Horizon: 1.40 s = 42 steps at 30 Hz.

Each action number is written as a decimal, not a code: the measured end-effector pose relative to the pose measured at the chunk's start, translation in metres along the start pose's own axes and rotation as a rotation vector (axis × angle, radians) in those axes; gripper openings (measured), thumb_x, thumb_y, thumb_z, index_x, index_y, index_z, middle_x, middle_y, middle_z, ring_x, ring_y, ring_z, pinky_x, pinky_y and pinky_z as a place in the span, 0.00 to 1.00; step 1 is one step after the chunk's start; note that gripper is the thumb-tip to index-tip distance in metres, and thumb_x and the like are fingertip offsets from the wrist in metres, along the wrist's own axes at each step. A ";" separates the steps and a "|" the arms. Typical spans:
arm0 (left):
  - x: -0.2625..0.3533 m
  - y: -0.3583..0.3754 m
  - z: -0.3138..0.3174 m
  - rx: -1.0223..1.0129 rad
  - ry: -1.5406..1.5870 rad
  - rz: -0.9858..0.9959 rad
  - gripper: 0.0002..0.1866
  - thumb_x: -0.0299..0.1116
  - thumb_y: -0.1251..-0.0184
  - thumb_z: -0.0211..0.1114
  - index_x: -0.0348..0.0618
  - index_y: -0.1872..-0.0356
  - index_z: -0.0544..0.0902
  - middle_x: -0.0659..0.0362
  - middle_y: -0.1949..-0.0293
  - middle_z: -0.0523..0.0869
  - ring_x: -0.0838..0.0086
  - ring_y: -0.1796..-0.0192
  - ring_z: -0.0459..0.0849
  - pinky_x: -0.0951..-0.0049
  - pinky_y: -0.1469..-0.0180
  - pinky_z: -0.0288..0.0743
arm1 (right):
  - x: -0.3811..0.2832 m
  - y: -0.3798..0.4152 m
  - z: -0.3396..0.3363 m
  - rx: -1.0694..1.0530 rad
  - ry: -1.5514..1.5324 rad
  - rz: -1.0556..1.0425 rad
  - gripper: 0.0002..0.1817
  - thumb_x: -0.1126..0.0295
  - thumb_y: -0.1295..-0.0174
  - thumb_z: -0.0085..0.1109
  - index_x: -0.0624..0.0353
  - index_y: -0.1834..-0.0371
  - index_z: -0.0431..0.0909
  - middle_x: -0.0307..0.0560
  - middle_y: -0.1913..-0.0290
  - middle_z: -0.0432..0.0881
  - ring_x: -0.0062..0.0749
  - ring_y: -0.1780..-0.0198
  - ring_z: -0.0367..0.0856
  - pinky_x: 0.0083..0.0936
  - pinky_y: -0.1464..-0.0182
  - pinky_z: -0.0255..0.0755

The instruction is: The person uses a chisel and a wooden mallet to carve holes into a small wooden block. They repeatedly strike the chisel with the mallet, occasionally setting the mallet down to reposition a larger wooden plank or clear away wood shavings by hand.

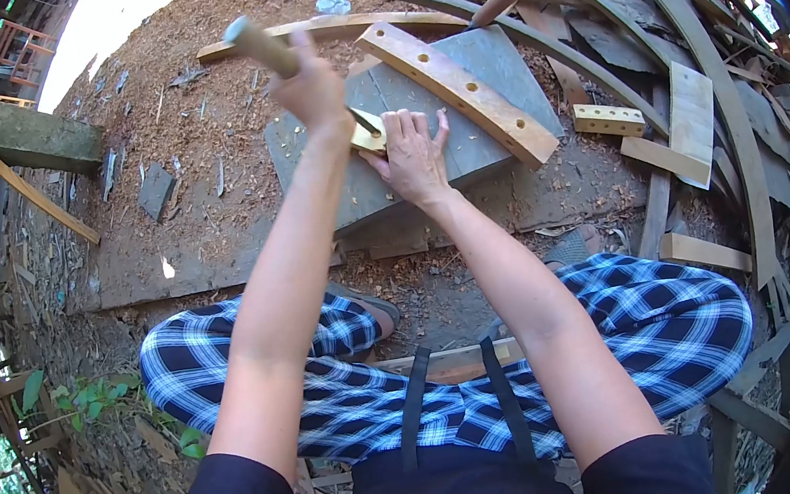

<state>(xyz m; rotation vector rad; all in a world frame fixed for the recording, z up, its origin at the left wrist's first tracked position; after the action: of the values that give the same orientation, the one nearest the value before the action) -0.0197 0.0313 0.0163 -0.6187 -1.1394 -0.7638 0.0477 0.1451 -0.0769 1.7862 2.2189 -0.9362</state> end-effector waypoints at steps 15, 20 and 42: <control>-0.009 -0.029 -0.049 0.252 0.271 -0.315 0.26 0.58 0.31 0.62 0.48 0.70 0.62 0.67 0.81 0.63 0.83 0.86 0.60 0.78 0.86 0.57 | -0.003 0.003 -0.001 0.063 0.035 -0.017 0.30 0.49 0.45 0.68 0.53 0.45 0.68 0.42 0.51 0.72 0.38 0.43 0.69 0.61 0.31 0.46; -0.005 -0.021 -0.032 0.062 0.202 -0.034 0.22 0.53 0.28 0.59 0.45 0.58 0.64 0.66 0.77 0.66 0.84 0.83 0.66 0.78 0.84 0.70 | -0.003 0.002 -0.001 0.054 0.093 0.080 0.31 0.48 0.47 0.69 0.53 0.46 0.70 0.41 0.52 0.73 0.38 0.47 0.70 0.58 0.32 0.47; 0.002 -0.033 -0.032 0.095 0.036 0.199 0.18 0.43 0.29 0.65 0.39 0.58 0.71 0.66 0.74 0.73 0.84 0.78 0.70 0.80 0.77 0.65 | -0.013 0.017 -0.005 0.002 -0.125 0.273 0.36 0.60 0.50 0.69 0.56 0.37 0.67 0.49 0.46 0.67 0.45 0.41 0.65 0.47 0.34 0.51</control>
<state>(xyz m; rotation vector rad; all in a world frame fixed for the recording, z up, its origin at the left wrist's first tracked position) -0.0271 -0.0135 0.0096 -0.6255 -1.0575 -0.5452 0.0685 0.1388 -0.0732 1.9118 1.8426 -0.9606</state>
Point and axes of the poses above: each hand's wrist, its own y-axis away from the middle knuckle, its own z-axis out of the palm, x = y × z, the point moved 6 cm from there along -y, towards the middle knuckle
